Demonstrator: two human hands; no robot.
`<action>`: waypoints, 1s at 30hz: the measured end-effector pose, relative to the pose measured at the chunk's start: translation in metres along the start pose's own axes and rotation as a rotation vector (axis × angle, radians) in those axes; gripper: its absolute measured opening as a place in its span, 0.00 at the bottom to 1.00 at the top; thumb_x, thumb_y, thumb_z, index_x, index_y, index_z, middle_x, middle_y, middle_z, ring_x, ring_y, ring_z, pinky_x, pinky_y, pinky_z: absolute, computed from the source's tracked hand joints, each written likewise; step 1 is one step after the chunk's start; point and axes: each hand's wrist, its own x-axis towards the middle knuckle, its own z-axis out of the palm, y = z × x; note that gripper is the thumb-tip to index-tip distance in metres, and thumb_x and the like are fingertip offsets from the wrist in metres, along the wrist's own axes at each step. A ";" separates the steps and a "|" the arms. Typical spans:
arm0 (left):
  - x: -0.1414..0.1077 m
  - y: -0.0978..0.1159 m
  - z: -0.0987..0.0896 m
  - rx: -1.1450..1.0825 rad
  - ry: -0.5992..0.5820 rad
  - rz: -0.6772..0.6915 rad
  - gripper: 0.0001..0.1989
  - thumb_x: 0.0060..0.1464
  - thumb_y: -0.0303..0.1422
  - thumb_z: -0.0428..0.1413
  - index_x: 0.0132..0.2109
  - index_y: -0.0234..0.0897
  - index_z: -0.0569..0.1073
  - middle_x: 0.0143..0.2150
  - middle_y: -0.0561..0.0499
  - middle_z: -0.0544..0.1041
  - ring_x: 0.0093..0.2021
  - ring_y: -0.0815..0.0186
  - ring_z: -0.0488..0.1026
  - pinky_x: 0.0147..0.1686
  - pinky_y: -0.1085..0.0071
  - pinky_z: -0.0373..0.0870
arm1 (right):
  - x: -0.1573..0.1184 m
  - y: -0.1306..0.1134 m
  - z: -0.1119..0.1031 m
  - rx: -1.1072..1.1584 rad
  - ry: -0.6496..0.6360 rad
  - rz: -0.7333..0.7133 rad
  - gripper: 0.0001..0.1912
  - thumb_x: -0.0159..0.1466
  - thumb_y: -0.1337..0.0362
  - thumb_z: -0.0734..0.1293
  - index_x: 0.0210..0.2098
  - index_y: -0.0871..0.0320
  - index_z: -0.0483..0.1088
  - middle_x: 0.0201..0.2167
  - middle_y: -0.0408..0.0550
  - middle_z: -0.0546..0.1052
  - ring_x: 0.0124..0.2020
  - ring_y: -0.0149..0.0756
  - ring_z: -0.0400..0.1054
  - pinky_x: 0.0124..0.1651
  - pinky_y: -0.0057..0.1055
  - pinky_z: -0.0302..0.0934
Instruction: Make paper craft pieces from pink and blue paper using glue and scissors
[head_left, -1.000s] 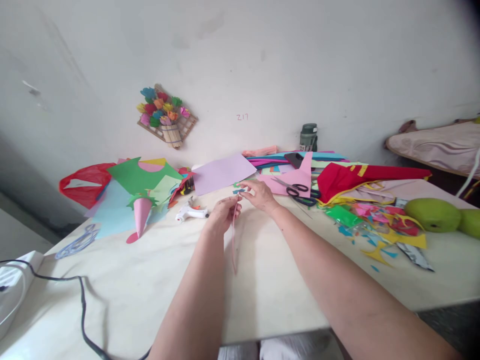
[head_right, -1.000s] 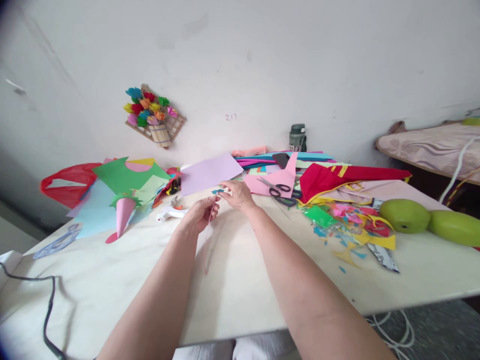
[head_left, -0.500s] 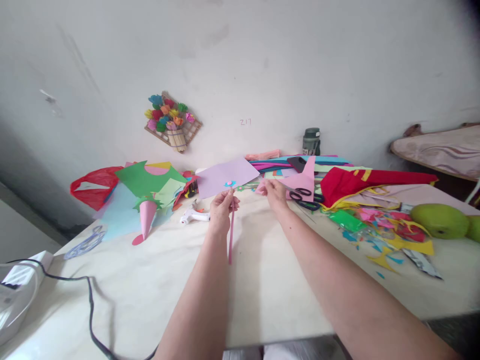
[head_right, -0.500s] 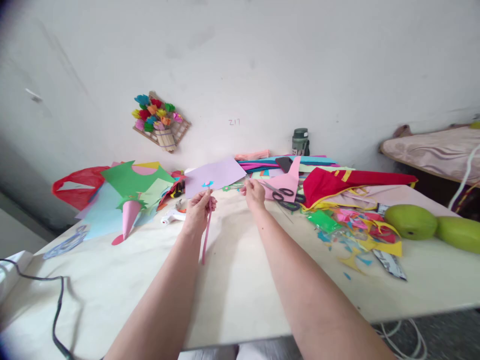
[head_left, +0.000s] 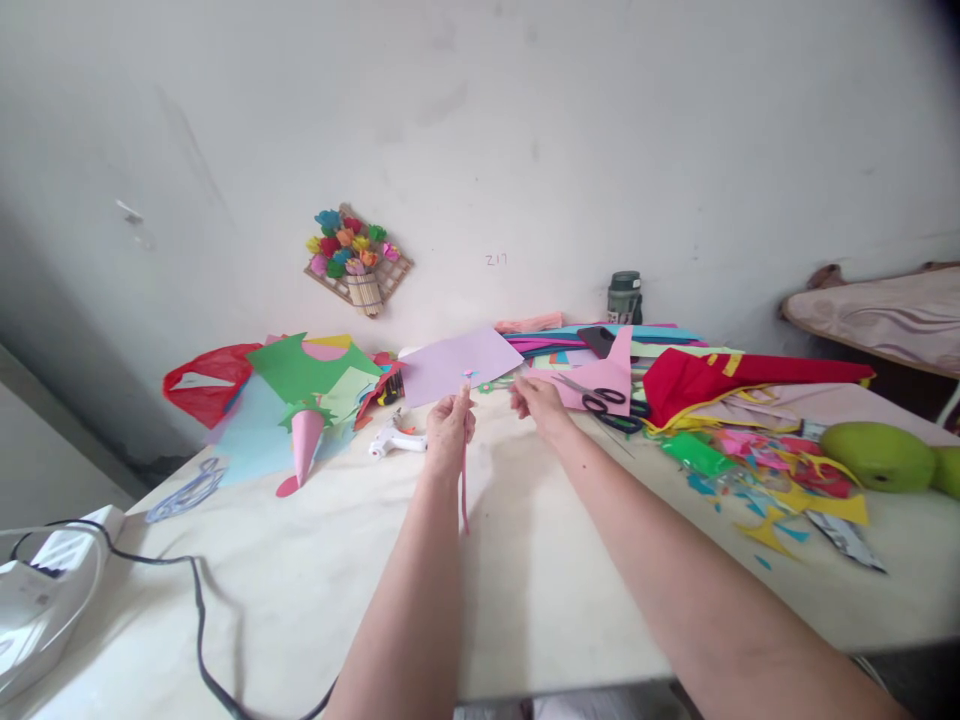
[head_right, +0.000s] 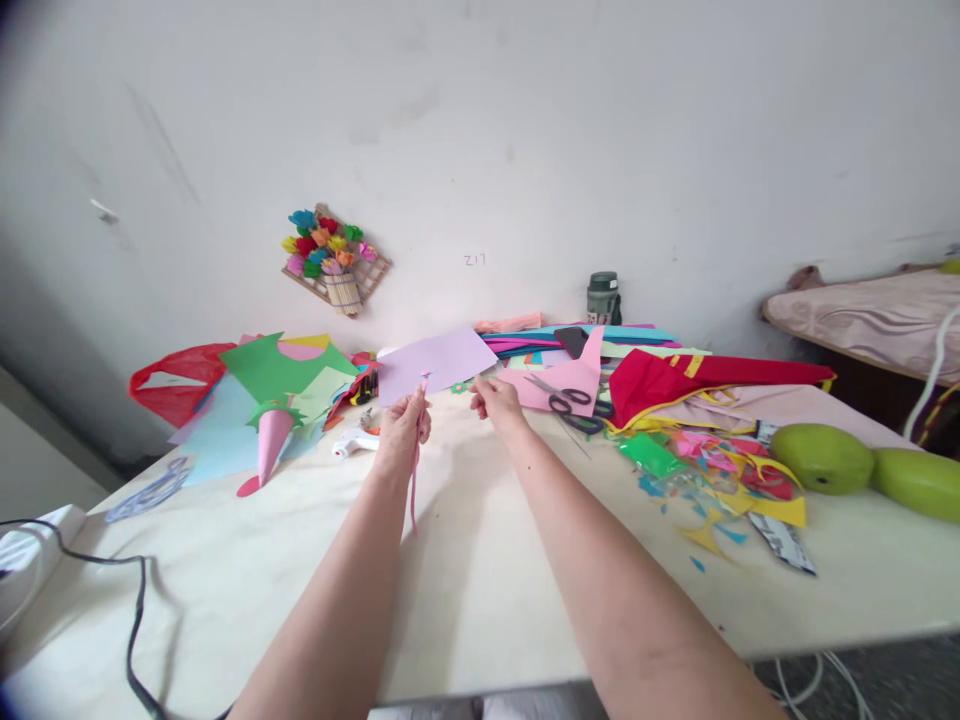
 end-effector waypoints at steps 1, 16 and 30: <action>0.000 0.000 0.000 -0.001 0.002 -0.014 0.18 0.43 0.47 0.55 0.24 0.34 0.64 0.09 0.61 0.57 0.08 0.79 0.49 0.09 0.79 0.41 | -0.003 -0.001 0.004 -0.009 -0.092 0.021 0.13 0.52 0.56 0.64 0.24 0.62 0.67 0.14 0.41 0.69 0.12 0.22 0.56 0.14 0.20 0.51; -0.002 0.003 0.000 -0.351 -0.039 -0.178 0.22 0.41 0.52 0.52 0.24 0.35 0.61 0.10 0.62 0.51 0.09 0.81 0.45 0.09 0.81 0.38 | -0.023 -0.008 0.032 -0.061 -0.264 0.019 0.10 0.50 0.60 0.64 0.19 0.61 0.63 0.16 0.40 0.67 0.15 0.23 0.57 0.18 0.23 0.53; 0.008 -0.005 -0.008 -0.095 0.363 0.066 0.27 0.44 0.55 0.45 0.15 0.37 0.53 0.08 0.58 0.55 0.09 0.78 0.51 0.10 0.78 0.44 | -0.025 -0.007 0.029 -0.136 -0.344 0.123 0.11 0.52 0.59 0.63 0.22 0.62 0.65 0.13 0.38 0.65 0.12 0.21 0.51 0.14 0.21 0.44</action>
